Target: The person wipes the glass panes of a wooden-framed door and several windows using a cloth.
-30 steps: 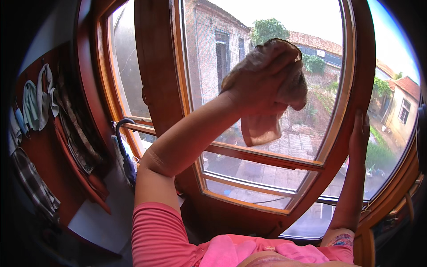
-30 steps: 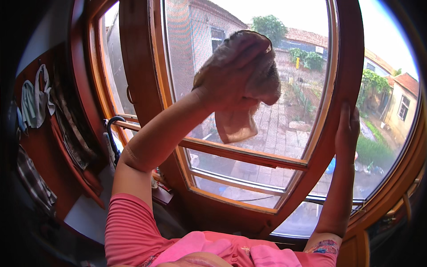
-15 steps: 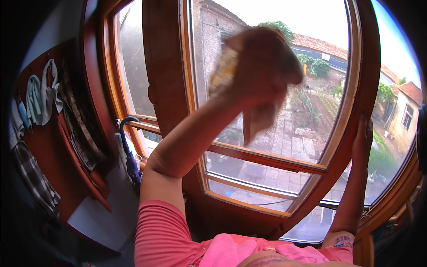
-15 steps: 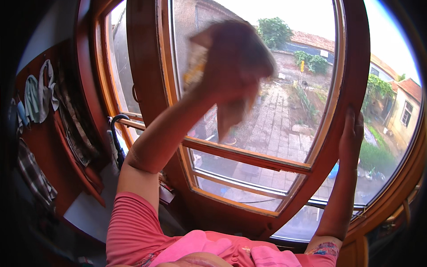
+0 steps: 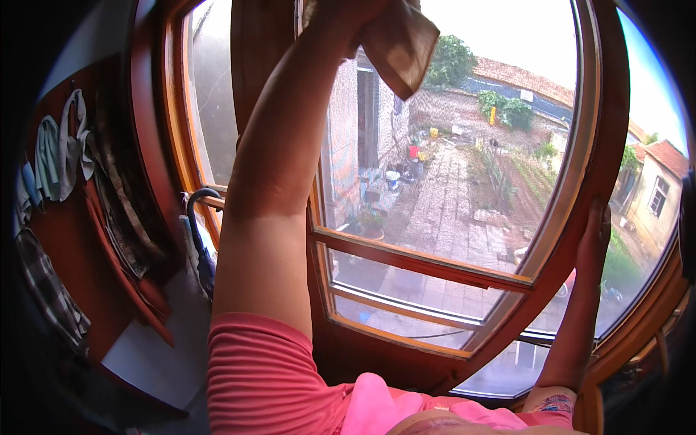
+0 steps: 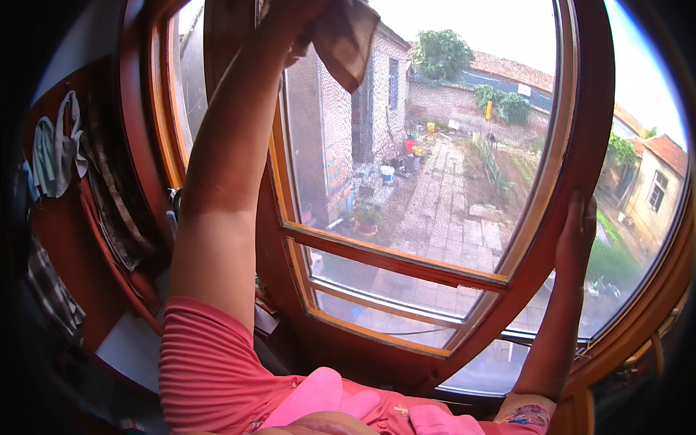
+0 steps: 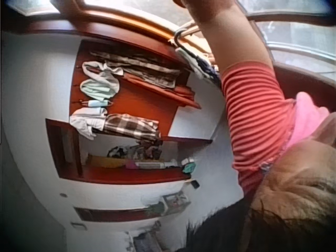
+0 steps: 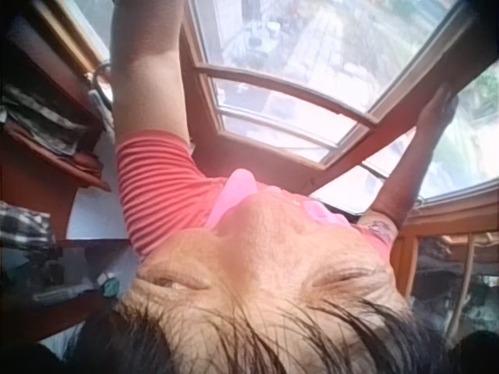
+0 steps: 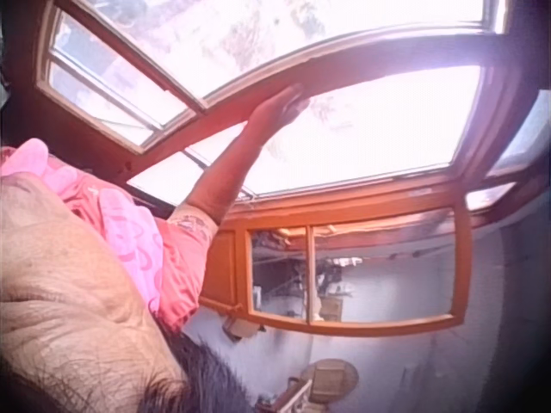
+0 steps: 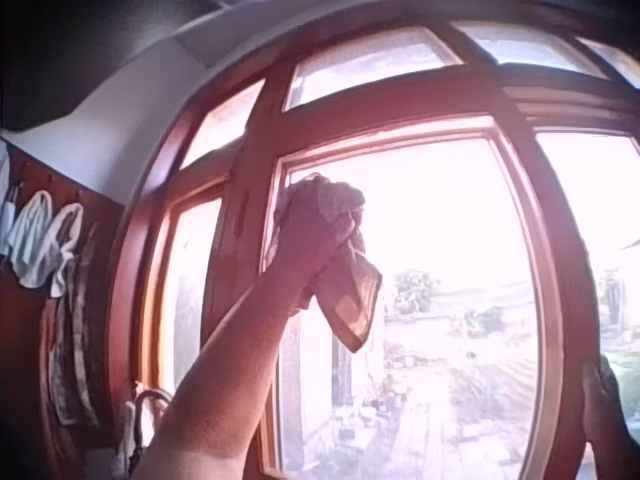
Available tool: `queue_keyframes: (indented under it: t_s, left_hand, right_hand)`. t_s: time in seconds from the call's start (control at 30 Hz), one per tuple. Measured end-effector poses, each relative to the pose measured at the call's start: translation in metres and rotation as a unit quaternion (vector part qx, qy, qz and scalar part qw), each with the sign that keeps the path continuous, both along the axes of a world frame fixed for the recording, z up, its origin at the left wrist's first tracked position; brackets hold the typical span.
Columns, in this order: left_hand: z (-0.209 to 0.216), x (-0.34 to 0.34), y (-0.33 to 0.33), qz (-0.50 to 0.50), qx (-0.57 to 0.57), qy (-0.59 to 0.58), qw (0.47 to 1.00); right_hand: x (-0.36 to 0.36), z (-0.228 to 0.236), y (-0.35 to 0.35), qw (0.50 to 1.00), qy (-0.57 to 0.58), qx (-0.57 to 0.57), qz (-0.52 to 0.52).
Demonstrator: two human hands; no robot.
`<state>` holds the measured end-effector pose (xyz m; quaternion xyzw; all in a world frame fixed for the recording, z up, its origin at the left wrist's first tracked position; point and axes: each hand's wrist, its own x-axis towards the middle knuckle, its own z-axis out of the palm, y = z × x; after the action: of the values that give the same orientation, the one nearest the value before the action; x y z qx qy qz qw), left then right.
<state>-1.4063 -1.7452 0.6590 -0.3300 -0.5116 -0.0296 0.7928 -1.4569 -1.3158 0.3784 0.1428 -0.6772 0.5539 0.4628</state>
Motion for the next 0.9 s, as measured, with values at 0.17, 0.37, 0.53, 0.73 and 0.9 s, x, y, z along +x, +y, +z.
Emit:
queue_keyframes:
  t_s: [0.17,0.37,0.53,0.73,0.9]
  left_hand:
    - [-0.022,-0.002,-0.018,0.046,0.032,-0.039,0.998]
    - [-0.163,-0.002,-0.024,0.080,0.071,-0.199,0.974]
    - [-0.230,0.020,-0.001,0.102,0.075,-0.231,0.965]
    - [-0.142,0.024,-0.018,0.036,0.052,-0.195,0.979]
    - [-0.100,0.041,0.002,-0.220,0.108,-0.308,0.920]
  right_hand:
    - [-0.002,0.001,0.005,1.000,0.002,0.017,-0.009]
    - [0.000,0.001,-0.001,1.000,-0.009,-0.011,-0.011]
    - [-0.002,0.002,0.001,0.999,-0.021,-0.022,0.012]
    - [0.000,0.001,-0.003,0.999,-0.025,-0.036,0.012]
    - [-0.001,-0.001,-0.001,0.999,-0.014,-0.045,0.024]
